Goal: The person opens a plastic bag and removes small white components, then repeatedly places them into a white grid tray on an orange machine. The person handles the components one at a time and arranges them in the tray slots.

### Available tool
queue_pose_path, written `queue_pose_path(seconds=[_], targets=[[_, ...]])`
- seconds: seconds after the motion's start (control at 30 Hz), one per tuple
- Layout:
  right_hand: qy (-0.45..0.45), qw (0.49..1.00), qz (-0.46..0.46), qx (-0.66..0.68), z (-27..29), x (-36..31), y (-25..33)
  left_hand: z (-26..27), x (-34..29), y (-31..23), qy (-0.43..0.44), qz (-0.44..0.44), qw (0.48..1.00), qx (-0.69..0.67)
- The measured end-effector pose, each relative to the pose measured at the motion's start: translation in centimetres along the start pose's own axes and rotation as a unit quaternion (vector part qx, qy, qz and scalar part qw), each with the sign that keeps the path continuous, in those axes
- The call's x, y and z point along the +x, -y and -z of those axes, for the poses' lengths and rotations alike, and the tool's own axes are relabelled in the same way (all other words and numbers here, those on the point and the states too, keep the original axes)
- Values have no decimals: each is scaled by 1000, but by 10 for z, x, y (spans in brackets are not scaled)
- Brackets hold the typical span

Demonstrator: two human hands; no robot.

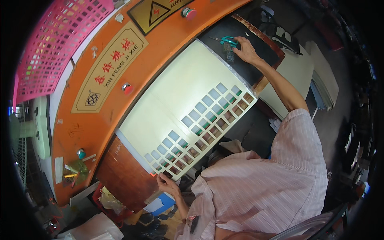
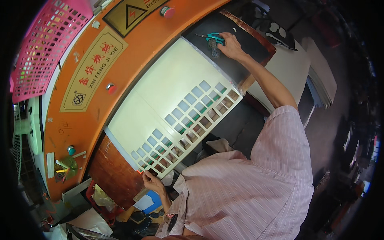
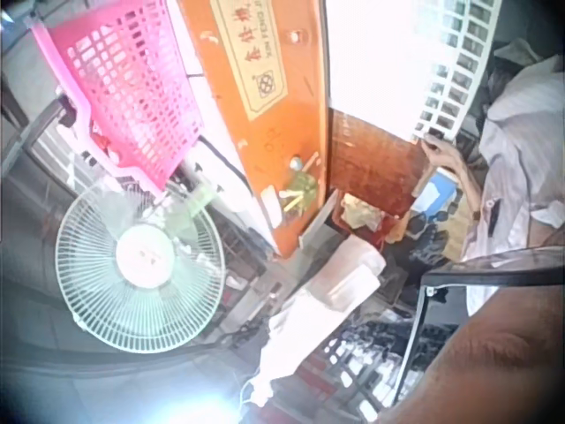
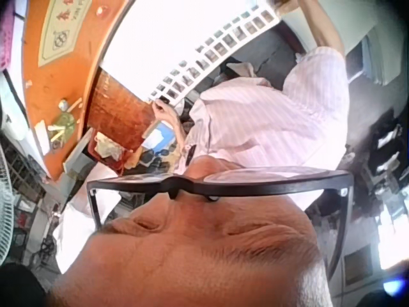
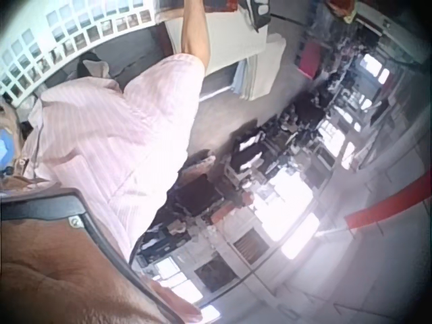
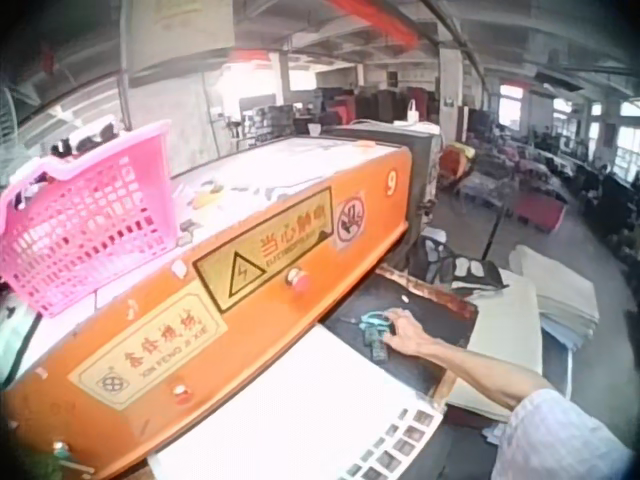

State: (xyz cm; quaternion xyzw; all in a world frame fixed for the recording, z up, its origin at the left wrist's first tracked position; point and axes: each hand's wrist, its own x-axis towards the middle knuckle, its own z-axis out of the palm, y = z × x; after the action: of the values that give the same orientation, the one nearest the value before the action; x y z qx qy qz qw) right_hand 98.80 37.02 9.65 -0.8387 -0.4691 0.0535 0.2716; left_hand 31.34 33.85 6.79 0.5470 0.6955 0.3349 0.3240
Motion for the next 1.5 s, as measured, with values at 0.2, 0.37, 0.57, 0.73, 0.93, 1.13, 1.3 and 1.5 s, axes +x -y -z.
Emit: queue_pose_path(seconds=[0.2, 0.37, 0.57, 0.73, 0.93, 1.13, 1.3, 1.5], targets=[[44, 991, -98, 78, -10, -26, 17, -10, -5, 1, -42, -33, 999, -7], [46, 996, -81, -1, -19, -33, 16, -11, -4, 10, -64, -46, 996, 36], [-24, 990, -138, 4, -21, -2, 28, -10, -2, 15, -55, -58, 995, 52], [66, 986, -103, -112, -25, 27, 45, -12, -3, 15, -74, -63, 994, 51], [122, 915, -90, 373, -12, 2, 99, -11, -4, 11, -81, -16, 991, 102], [379, 739, -102, 548, -74, -65, 244, -7, -7, 13, -84, -81, 986, 115], [438, 789, 78, 424, -132, -117, 354, -7, -9, 14, -81, -43, 988, 124], [300, 851, 380, 205, -183, -133, 423, -6, -9, 13, -83, -63, 989, 101]])
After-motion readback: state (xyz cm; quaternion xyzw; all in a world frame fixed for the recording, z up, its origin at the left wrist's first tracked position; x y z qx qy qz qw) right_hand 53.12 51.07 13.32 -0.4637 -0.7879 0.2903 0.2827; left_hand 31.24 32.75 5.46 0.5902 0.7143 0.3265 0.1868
